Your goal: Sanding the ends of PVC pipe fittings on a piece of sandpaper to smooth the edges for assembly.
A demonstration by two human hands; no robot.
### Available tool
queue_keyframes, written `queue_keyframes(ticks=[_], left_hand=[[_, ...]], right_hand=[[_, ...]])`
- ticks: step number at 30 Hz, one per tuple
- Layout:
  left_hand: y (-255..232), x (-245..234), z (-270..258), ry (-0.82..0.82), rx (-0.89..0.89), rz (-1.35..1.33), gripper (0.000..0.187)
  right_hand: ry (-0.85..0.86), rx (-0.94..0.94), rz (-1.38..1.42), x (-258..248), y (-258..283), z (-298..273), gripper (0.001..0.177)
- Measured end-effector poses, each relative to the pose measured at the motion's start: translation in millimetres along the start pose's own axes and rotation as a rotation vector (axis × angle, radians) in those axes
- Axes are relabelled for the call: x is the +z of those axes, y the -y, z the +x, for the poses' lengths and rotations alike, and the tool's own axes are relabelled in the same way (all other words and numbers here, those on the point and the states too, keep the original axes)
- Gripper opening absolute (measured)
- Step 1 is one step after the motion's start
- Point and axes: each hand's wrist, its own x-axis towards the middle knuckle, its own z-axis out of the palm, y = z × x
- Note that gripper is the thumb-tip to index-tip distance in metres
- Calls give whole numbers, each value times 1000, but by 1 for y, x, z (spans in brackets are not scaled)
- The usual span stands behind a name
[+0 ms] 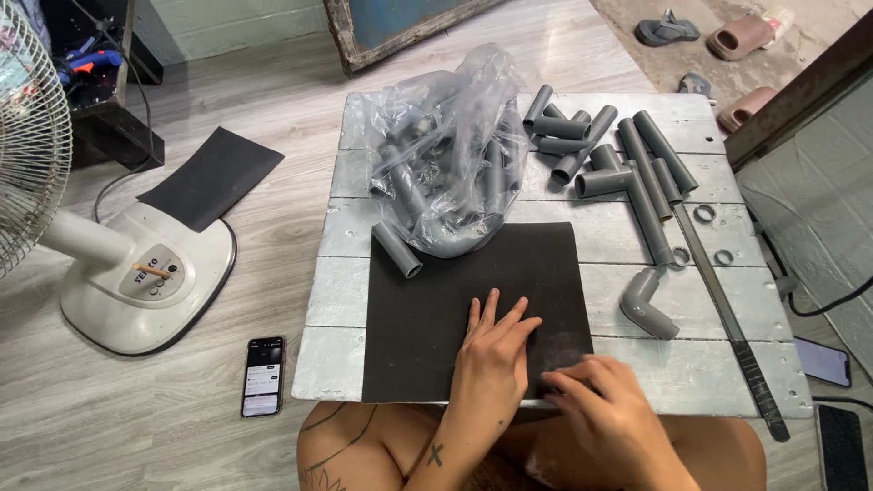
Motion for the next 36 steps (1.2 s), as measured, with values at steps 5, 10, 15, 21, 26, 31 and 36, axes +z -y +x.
queue_keyframes(ticks=[5, 10, 15, 21, 26, 31, 36], left_hand=[[3, 0, -1, 2, -5, -6, 33], [3, 2, 0, -3, -16, -1, 36], [-3, -4, 1, 4, -36, -23, 34], [-1, -1, 0, -16, -25, -30, 34], [1, -2, 1, -20, -28, -58, 35], [-1, -5, 1, -40, -40, -114, 33], [-3, -8, 1, -20, -48, -152, 35]], right_hand=[[-71, 47, -83, -5, -11, 17, 25], [18, 163, -86, 11, -20, -13, 31], [-61, 77, -150, 7, -18, 22, 24], [-39, 75, -60, 17, -16, -16, 26], [-110, 33, -113, 18, -17, 14, 25], [-130, 182, -83, 13, -13, -5, 29], [-94, -15, -54, 28, -10, 12, 30]])
